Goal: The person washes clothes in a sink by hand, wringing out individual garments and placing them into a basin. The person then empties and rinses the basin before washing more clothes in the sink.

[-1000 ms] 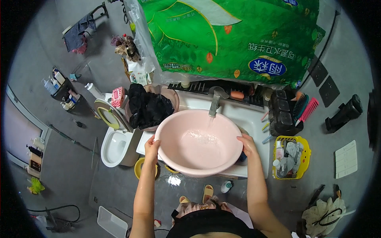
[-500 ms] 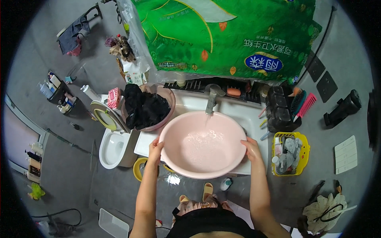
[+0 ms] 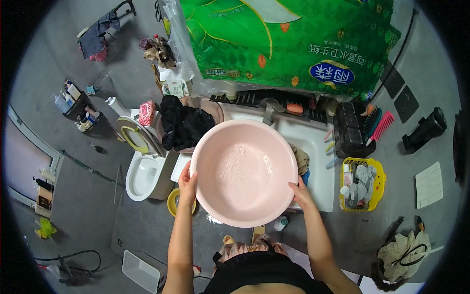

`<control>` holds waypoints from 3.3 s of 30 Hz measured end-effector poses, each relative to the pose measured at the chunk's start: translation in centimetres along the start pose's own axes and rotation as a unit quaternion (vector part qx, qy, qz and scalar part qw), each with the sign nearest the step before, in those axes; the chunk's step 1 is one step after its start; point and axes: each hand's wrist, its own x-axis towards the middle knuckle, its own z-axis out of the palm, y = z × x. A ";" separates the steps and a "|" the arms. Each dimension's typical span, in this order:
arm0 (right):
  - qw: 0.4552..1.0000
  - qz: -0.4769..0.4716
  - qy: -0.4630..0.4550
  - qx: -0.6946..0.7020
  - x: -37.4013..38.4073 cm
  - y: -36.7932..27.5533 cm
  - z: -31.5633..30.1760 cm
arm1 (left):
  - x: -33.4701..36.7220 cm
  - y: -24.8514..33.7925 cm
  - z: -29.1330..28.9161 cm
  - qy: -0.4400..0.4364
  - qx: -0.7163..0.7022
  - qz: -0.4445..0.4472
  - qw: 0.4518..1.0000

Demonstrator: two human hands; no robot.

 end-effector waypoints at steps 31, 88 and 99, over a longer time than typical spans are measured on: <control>0.728 0.450 -0.192 0.480 7.2 4.0 7.5 | -7.9 -3.5 -6.0 0.283 0.066 -0.045 0.956; 0.919 0.206 -0.071 -0.328 9.3 50.7 8.0 | -29.2 -44.7 -31.7 0.356 -0.179 -0.462 0.793; 0.986 -0.061 -0.099 -0.123 3.5 20.1 10.8 | -15.4 -21.0 -7.6 0.080 0.023 -0.169 0.982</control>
